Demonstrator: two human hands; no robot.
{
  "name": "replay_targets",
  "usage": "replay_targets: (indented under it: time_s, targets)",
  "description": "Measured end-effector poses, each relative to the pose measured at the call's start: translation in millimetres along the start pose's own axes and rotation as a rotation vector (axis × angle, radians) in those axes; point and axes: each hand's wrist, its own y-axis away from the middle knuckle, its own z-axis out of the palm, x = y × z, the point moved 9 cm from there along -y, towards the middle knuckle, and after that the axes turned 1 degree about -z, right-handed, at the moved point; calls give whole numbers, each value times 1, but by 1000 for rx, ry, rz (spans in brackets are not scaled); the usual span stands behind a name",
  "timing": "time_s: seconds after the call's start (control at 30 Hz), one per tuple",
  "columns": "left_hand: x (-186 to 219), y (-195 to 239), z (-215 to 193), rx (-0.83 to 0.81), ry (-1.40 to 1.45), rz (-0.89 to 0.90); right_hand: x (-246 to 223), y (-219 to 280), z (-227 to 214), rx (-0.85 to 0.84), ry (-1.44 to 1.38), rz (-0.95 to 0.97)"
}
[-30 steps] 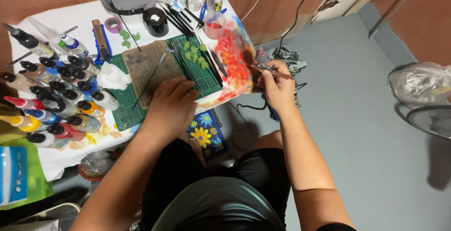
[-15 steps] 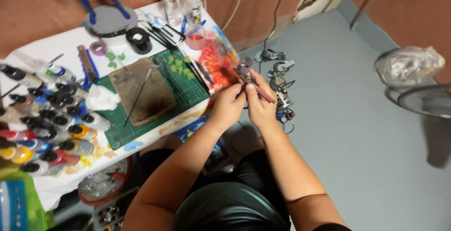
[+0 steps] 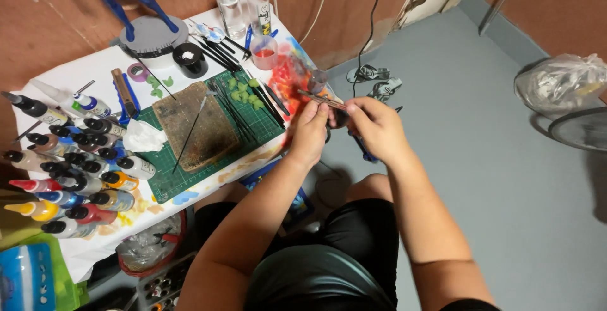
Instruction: Cleaning and reassembling an airbrush at a design station
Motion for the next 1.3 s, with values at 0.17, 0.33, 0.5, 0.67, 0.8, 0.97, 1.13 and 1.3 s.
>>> replay_targets:
  time_s: [0.17,0.33,0.5,0.67,0.8,0.97,1.13,1.3]
  targets:
    - [2,-17,5,-24,-10,7,15,-48,30,-332,193,150]
    - [-7,-31,-5,44,-6,-22,22,-66,44,-337,-24,230]
    - [-6,-31,4,72,-83,-44,-25,-56,36,-244,664,-160]
    - [6,-25,2,107,-41,-88,-32,-45,49,14,1048,-721]
    - [-37,-45,-16,128,-8,-111,-53,-26,51,243,1148,-1073]
    - [-17,-35,-12,150,26,-143,-43,-54,40,-186,823,-209]
    - [-28,-40,-13,152,8,-180,-47,-59,41,-157,743,-165]
    - [-33,-42,-14,156,28,-195,-64,-51,41,-219,748,-106]
